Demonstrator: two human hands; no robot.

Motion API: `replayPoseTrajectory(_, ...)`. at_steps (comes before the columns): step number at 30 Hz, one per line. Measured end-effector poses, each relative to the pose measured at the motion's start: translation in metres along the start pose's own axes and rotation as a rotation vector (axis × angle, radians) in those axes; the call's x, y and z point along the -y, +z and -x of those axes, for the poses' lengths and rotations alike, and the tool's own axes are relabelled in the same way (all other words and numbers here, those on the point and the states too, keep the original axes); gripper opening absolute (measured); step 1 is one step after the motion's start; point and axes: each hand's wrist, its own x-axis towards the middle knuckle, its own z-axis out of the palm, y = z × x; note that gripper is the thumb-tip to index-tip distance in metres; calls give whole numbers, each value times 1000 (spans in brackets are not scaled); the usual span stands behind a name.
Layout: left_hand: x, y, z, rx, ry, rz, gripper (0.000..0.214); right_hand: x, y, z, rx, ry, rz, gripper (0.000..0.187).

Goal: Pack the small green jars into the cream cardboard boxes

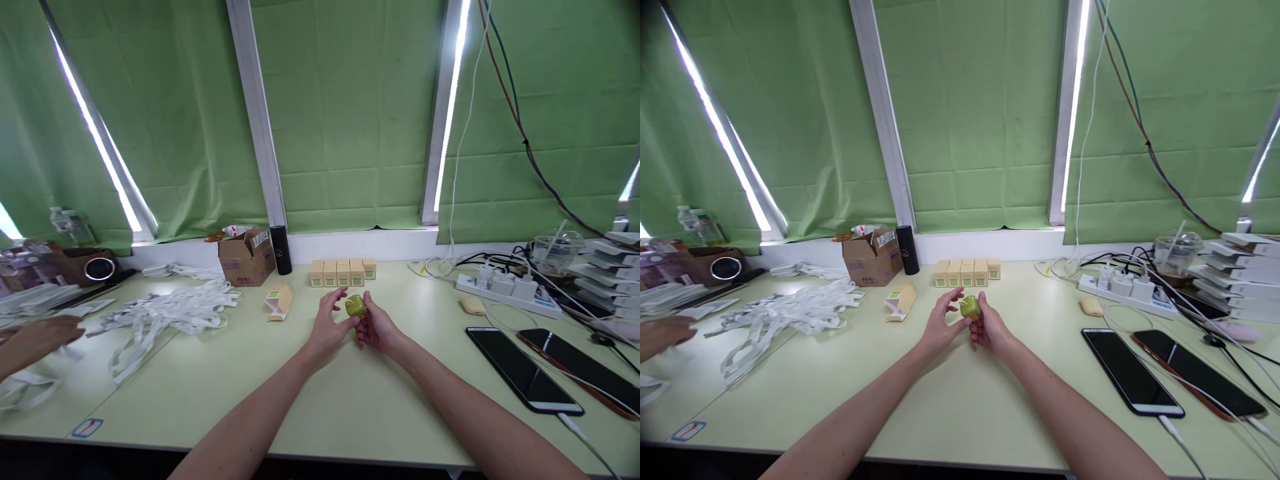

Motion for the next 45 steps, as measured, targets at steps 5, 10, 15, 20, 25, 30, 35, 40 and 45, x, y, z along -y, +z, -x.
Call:
replayPoseTrajectory(5,4,3,0,4,-14,46,69,1,2,1,-2,-1,-10,70)
replayPoseTrajectory(10,1,5,0,9,-50,80,62,1,1,1,-2,4,7,71)
replayPoseTrajectory(15,-1,5,-3,-13,-63,225,46,1,0,0,24,8,43,82)
replayPoseTrajectory(20,6,3,-8,-68,-123,376,49,-1,-1,-3,11,-42,84,86)
replayPoseTrajectory(25,11,0,-12,-128,-181,421,56,-4,-7,-6,-119,-326,75,57)
replayPoseTrajectory(30,11,-1,-12,-142,-214,446,56,-5,-4,2,-101,-691,171,50)
replayPoseTrajectory(35,12,-1,-13,-145,-188,415,53,-10,5,9,-23,-745,355,57)
replayPoseTrajectory(40,8,-2,-12,-159,-162,336,51,-8,4,6,45,-713,232,50)
replayPoseTrajectory(45,3,-3,-10,-199,-161,399,51,0,2,9,157,-568,-84,49)
